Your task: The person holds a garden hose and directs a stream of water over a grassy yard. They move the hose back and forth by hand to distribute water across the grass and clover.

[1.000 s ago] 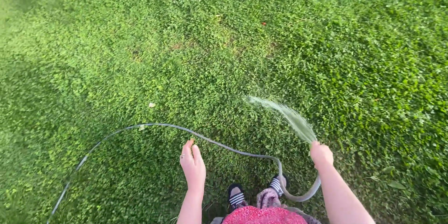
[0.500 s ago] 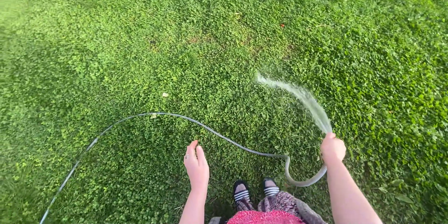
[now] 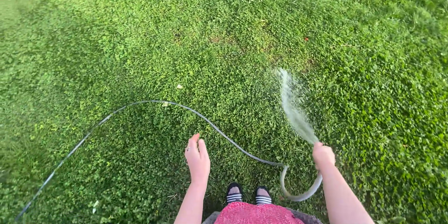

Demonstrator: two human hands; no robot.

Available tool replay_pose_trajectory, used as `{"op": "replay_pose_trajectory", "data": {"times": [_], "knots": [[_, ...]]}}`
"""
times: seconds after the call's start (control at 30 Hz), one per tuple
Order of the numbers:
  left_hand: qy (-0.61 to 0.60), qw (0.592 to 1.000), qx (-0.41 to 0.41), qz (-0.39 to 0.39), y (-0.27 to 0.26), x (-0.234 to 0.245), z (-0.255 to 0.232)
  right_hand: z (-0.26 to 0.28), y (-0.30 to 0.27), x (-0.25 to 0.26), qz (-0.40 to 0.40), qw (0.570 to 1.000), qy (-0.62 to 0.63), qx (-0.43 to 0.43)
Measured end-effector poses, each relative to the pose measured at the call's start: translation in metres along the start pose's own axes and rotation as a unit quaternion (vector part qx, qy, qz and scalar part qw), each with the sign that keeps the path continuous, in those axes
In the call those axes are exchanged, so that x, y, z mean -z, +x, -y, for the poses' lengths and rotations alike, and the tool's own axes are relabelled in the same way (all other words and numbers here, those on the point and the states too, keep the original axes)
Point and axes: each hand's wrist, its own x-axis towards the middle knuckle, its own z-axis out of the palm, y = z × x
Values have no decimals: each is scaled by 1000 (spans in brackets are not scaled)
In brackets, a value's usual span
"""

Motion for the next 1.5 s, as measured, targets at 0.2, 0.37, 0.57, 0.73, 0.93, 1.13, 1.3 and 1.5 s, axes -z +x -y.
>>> {"op": "replay_pose_trajectory", "data": {"times": [0.2, 0.37, 0.57, 0.73, 0.93, 1.13, 1.3, 1.5], "knots": [[27, 998, 46, 13, -9, -5, -24, 22, -23, 16, -31, 998, 49, -9], [29, 999, 33, -15, -12, -4, -28, 27, -5, 10, 12, 998, -28, 55], [44, 997, 53, -23, -12, -2, -29, 38, -10, 12, 13, 998, -10, 62], [48, 997, 49, -29, -14, -7, -18, 38, -11, 13, 6, 999, -4, 46], [77, 996, 32, -32, -16, -11, -6, 22, 24, -13, -14, 983, -44, 177], [84, 995, 32, -33, -17, -13, -4, 35, -3, -11, -29, 983, -4, 184], [79, 996, 21, -36, -22, -8, -10, 47, -64, 14, -84, 955, -127, 253], [80, 996, 22, -42, -22, -4, -10, 46, -77, 18, -86, 932, -156, 316]]}}
